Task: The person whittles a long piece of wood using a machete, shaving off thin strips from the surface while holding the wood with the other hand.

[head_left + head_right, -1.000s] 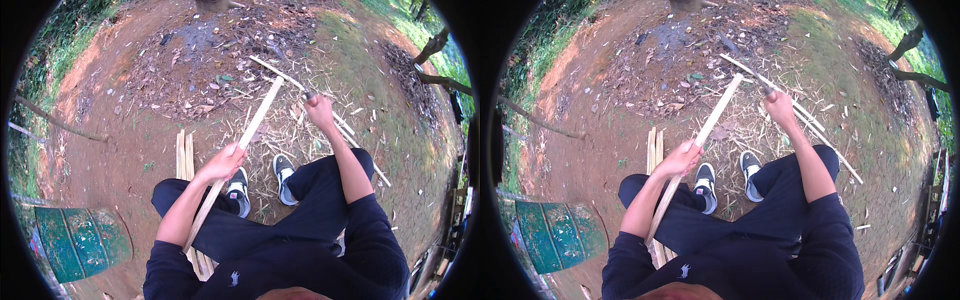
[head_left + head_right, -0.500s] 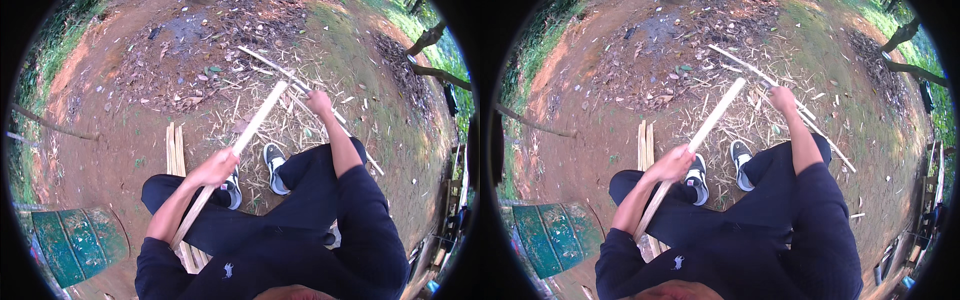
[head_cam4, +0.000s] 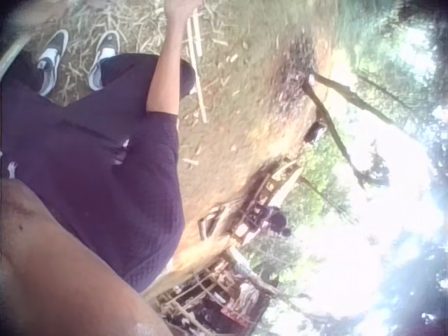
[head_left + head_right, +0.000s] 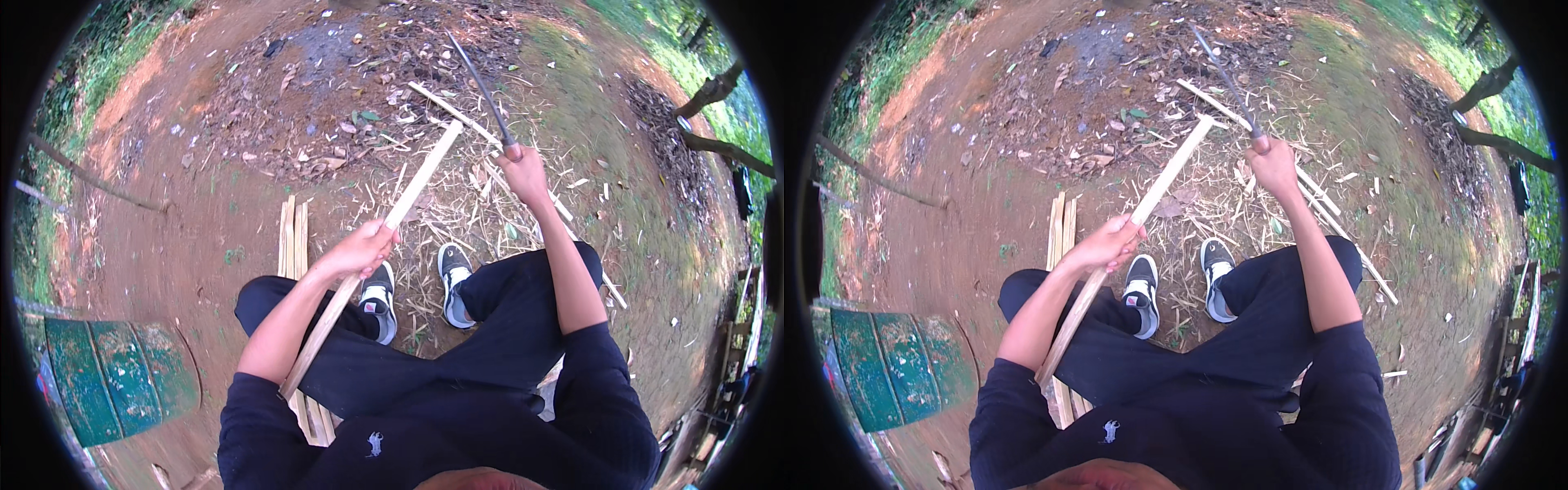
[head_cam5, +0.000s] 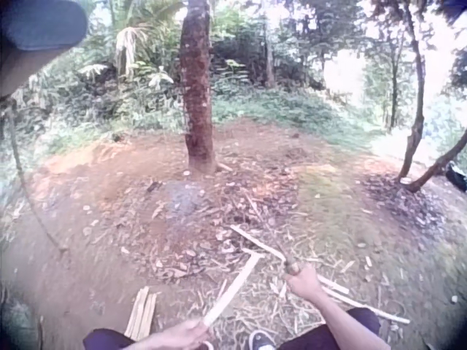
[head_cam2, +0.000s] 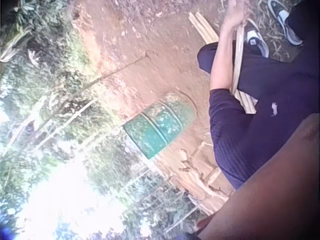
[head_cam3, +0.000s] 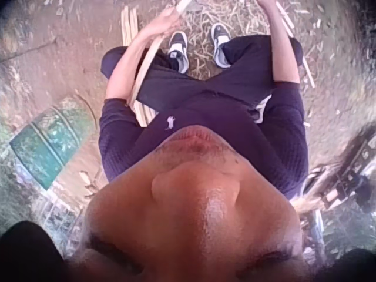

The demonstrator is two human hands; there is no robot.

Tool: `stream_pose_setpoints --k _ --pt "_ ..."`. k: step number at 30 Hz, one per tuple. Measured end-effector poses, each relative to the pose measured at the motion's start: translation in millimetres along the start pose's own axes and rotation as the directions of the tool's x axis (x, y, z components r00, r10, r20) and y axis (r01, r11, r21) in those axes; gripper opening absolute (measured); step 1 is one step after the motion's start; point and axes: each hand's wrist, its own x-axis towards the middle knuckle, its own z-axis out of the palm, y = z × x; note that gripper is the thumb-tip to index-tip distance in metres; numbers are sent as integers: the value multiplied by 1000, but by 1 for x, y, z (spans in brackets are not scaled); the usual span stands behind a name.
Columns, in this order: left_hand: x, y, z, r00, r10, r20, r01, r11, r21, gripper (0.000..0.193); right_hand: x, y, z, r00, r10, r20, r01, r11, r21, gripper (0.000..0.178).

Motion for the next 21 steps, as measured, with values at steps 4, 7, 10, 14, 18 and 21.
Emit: stream_pose_setpoints --k 4,7,10,14,18,21 --pt "1 0 -9 1000 11 19 -9 995 -95 39 -43 -49 15 947 19 320 -46 996 77 41" --pt "0 5 -6 994 47 98 -28 981 -194 43 -63 -49 51 939 -5 344 -32 994 102 46" --pt "0 6 -6 992 71 104 -48 975 -216 46 -78 -46 84 904 19 427 -180 923 340 41" --pt "-6 17 -2 988 109 106 -81 967 -242 50 -80 -72 94 828 90 553 -504 553 664 29" --pt "-13 21 2 993 111 -31 -115 964 -240 57 -65 -91 85 820 173 545 -556 466 688 23" --pt "-31 15 -4 996 -32 -85 25 996 -87 60 -56 -96 73 822 232 520 -564 455 689 22"
